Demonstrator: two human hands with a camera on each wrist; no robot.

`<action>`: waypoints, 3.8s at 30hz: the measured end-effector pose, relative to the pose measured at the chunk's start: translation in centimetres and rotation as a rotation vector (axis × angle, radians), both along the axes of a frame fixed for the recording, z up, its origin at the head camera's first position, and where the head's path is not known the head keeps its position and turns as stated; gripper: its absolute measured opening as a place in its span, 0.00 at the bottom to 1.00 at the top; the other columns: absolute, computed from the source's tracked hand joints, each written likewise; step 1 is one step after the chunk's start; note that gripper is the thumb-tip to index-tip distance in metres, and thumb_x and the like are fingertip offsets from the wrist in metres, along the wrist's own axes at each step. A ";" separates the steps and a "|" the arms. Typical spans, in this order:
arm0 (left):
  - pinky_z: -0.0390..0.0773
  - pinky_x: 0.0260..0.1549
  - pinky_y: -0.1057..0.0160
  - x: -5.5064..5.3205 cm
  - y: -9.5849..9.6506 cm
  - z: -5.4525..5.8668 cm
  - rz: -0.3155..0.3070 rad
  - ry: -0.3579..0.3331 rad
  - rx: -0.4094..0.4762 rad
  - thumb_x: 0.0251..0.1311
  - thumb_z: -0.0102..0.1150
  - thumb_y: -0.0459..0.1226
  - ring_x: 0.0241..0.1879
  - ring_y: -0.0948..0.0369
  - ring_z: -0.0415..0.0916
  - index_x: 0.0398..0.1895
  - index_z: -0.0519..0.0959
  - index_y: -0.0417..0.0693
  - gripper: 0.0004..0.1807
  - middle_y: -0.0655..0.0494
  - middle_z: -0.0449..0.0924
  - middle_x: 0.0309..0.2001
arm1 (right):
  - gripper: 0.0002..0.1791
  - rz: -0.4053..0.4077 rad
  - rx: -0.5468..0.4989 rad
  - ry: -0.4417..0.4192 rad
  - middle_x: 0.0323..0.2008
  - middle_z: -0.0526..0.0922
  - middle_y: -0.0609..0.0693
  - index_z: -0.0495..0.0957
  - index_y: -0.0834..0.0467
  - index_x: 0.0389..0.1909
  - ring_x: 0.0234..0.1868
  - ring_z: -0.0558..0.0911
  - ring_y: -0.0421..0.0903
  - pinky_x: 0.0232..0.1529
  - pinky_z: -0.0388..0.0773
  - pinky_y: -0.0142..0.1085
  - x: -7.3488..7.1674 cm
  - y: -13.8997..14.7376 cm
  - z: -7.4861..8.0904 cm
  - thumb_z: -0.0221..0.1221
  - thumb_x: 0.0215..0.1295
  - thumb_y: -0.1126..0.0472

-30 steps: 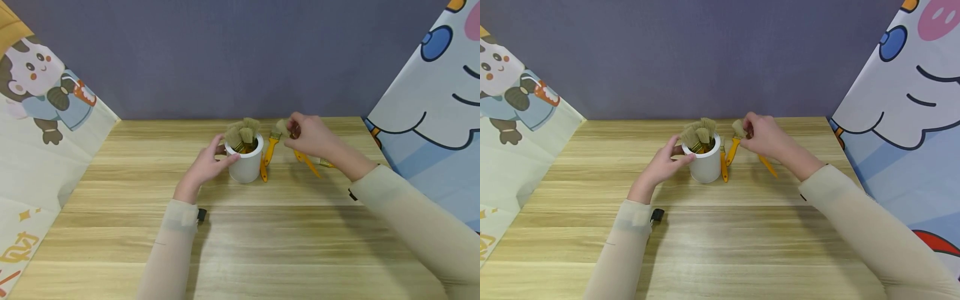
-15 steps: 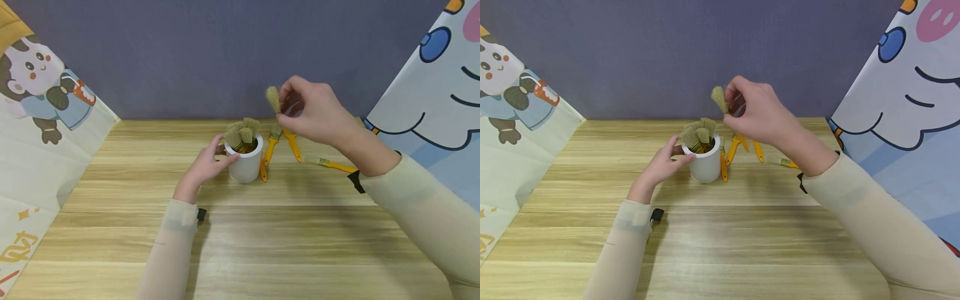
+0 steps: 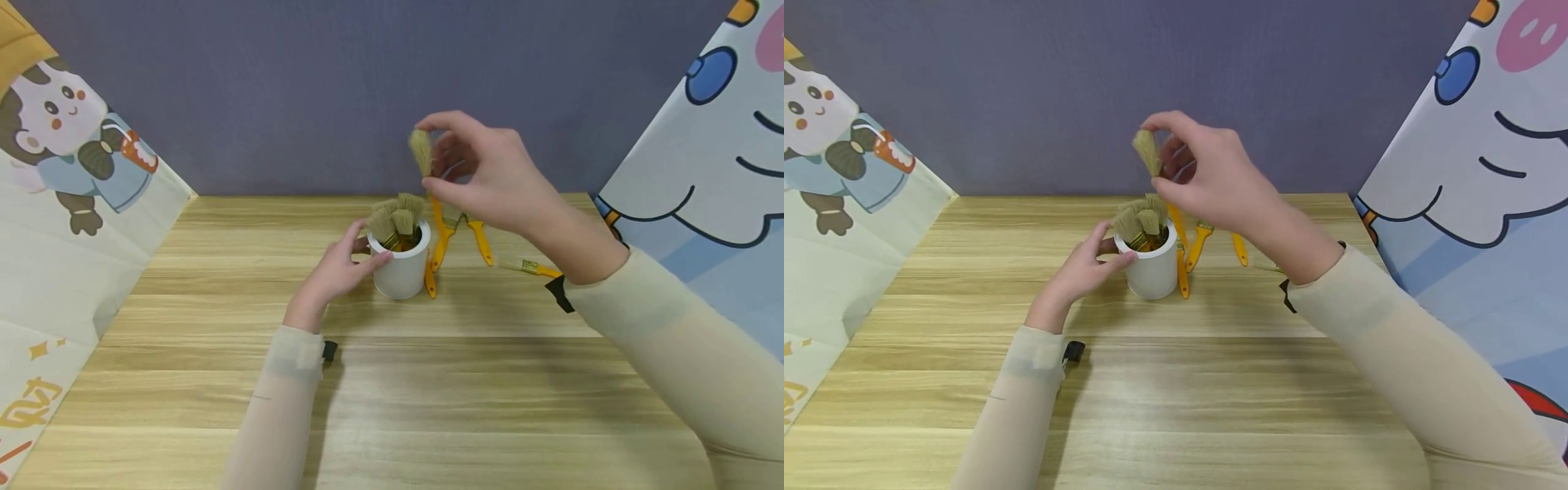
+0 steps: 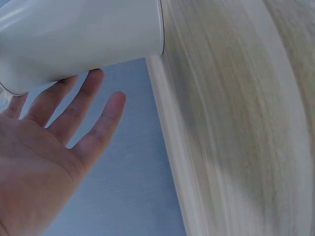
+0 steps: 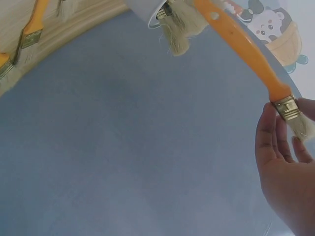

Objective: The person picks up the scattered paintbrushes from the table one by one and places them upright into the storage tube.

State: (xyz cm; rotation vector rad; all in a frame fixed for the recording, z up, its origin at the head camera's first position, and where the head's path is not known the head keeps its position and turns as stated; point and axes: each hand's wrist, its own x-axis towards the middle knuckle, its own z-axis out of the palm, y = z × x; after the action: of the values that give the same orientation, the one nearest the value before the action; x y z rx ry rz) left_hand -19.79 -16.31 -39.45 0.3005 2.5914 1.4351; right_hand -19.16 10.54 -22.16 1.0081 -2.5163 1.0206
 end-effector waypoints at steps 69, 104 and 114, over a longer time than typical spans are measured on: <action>0.78 0.69 0.41 -0.2 -0.1 -0.4 -0.011 0.023 -0.004 0.69 0.64 0.62 0.76 0.49 0.72 0.84 0.56 0.65 0.45 0.45 0.73 0.76 | 0.20 -0.022 0.078 -0.162 0.46 0.84 0.56 0.76 0.61 0.60 0.50 0.89 0.52 0.49 0.89 0.47 -3.4 -0.9 -9.2 0.66 0.71 0.66; 0.77 0.70 0.40 -0.3 0.0 -0.1 0.006 -0.005 -0.007 0.67 0.67 0.61 0.75 0.48 0.73 0.84 0.54 0.65 0.48 0.42 0.73 0.76 | 0.23 -0.144 0.333 -0.217 0.56 0.83 0.60 0.77 0.61 0.66 0.55 0.86 0.56 0.56 0.87 0.54 -5.4 6.6 -8.1 0.66 0.74 0.60; 0.77 0.70 0.41 -0.4 0.0 -0.2 0.002 0.007 -0.020 0.68 0.66 0.62 0.75 0.49 0.73 0.84 0.54 0.64 0.48 0.41 0.74 0.75 | 0.26 -0.195 0.473 -0.338 0.57 0.84 0.67 0.75 0.63 0.69 0.54 0.86 0.60 0.55 0.85 0.57 -7.4 12.2 -13.6 0.65 0.76 0.57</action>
State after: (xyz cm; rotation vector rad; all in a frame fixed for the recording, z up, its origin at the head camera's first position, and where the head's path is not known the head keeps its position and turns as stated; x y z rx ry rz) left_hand -20.16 -16.27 -39.64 0.3005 2.6105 1.4111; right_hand -26.60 22.76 -35.81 0.7155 -3.1556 0.5885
